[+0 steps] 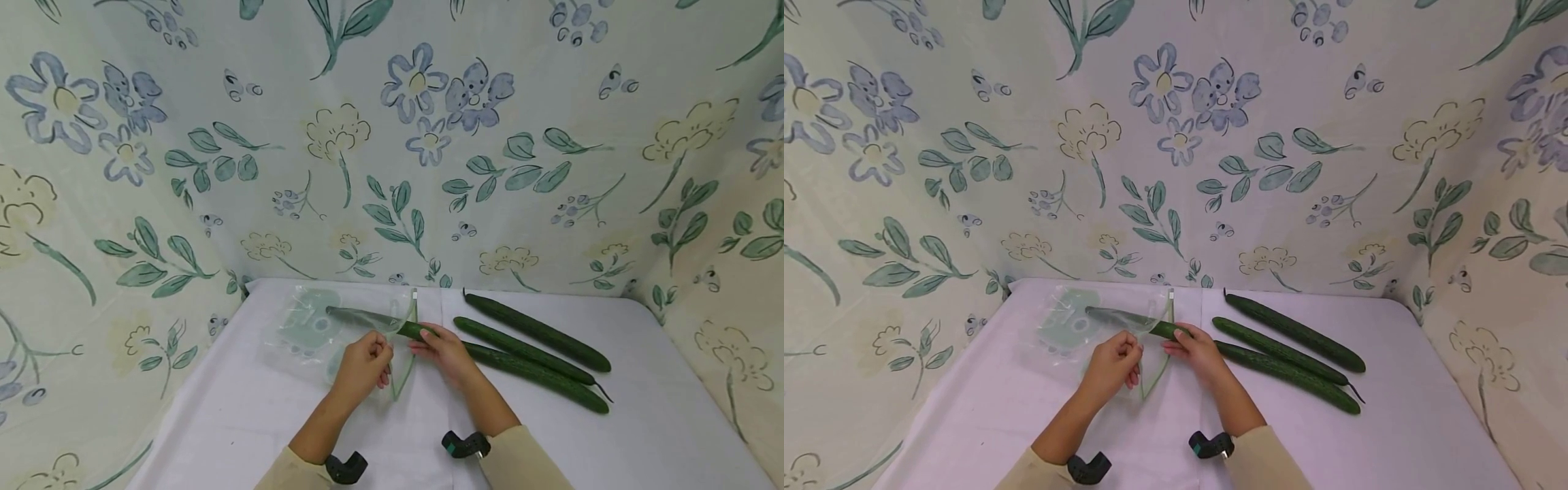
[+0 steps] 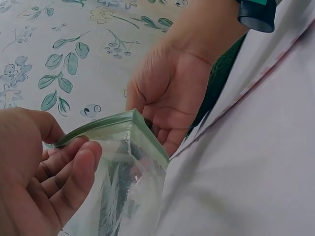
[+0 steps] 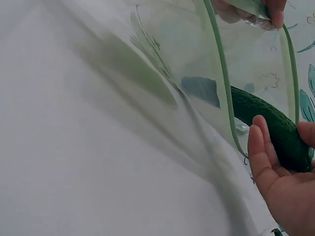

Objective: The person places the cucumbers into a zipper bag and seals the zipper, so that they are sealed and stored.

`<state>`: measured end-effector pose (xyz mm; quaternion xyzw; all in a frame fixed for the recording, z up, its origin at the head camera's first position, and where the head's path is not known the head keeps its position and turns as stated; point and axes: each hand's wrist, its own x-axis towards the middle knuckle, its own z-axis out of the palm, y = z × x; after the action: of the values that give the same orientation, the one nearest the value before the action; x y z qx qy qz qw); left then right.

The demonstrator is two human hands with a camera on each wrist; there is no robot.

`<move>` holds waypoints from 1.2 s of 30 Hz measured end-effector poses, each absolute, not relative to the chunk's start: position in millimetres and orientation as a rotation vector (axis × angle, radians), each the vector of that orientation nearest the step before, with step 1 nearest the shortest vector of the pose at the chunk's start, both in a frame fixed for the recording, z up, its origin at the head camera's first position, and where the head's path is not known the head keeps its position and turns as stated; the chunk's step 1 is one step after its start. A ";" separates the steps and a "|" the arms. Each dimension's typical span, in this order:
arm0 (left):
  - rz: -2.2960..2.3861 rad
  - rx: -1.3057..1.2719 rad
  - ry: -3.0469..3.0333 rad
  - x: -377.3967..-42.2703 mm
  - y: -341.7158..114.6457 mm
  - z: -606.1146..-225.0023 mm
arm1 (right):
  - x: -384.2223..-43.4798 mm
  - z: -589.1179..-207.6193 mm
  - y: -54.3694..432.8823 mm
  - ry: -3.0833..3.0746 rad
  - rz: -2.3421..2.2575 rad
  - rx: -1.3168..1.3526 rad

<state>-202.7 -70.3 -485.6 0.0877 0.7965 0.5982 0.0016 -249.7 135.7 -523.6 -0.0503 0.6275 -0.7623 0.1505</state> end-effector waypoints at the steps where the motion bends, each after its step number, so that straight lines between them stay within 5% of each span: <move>1: 1.876 0.276 2.501 -202.6 -70.6 -485.3 | -250.9 -525.2 133.3 1.798 -2.188 -0.147; 36: 1.760 0.203 2.550 -204.9 -77.1 -486.5 | -281.1 -555.9 89.5 2.359 -1.893 0.145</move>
<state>-204.9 -77.1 -486.5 0.0653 0.8210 0.5668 0.0181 -281.1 89.5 -555.9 0.0479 0.7777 -0.6242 0.0565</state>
